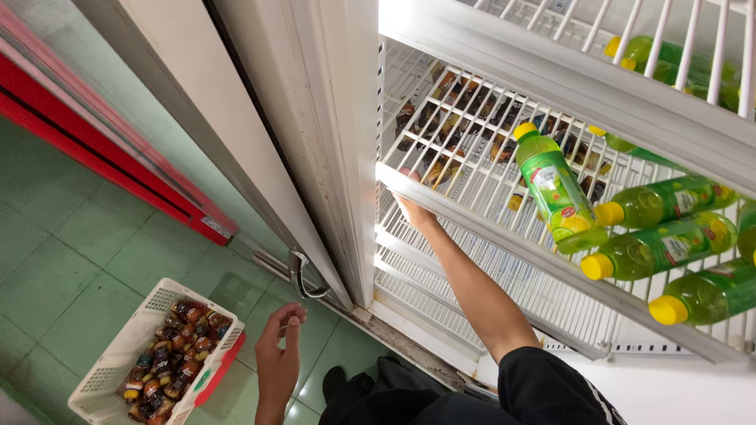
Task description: The person repeatedly opens a commercial glass-door refrigerator, takes out bottles of iced coffee and other beverages, and places them into a white plastic basket on the floor. The person continues this process for the duration of the clip.
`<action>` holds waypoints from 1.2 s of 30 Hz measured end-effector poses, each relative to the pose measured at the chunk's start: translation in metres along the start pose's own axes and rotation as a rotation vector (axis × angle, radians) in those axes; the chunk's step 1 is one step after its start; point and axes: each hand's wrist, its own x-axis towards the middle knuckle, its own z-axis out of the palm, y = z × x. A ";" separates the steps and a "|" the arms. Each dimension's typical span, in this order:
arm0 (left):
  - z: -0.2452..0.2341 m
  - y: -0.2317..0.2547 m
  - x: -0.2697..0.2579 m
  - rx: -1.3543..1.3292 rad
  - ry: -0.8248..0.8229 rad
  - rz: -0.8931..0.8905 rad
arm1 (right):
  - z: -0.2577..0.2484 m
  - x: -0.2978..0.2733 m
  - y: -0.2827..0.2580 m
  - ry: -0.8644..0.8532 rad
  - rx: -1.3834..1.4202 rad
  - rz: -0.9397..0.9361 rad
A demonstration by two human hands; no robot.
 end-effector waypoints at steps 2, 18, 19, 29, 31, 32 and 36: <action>0.004 -0.004 -0.005 0.000 0.037 -0.049 | 0.005 0.022 0.018 -0.036 0.290 -0.030; 0.018 -0.018 -0.045 -0.071 0.255 -0.136 | 0.061 0.075 0.052 -0.136 -0.191 0.057; 0.018 -0.018 -0.047 -0.067 0.262 -0.132 | 0.062 0.074 0.054 -0.150 -0.212 0.071; 0.030 -0.022 -0.050 -0.054 0.220 -0.167 | 0.014 0.013 -0.008 -0.028 -0.449 0.194; 0.032 -0.024 -0.053 -0.066 0.201 -0.134 | 0.002 -0.014 -0.037 0.026 -0.425 0.198; 0.031 -0.025 -0.053 -0.063 0.187 -0.143 | -0.001 -0.025 -0.051 0.043 -0.307 0.175; 0.025 -0.023 -0.055 -0.055 0.129 -0.127 | -0.007 -0.075 -0.104 0.125 -0.036 0.095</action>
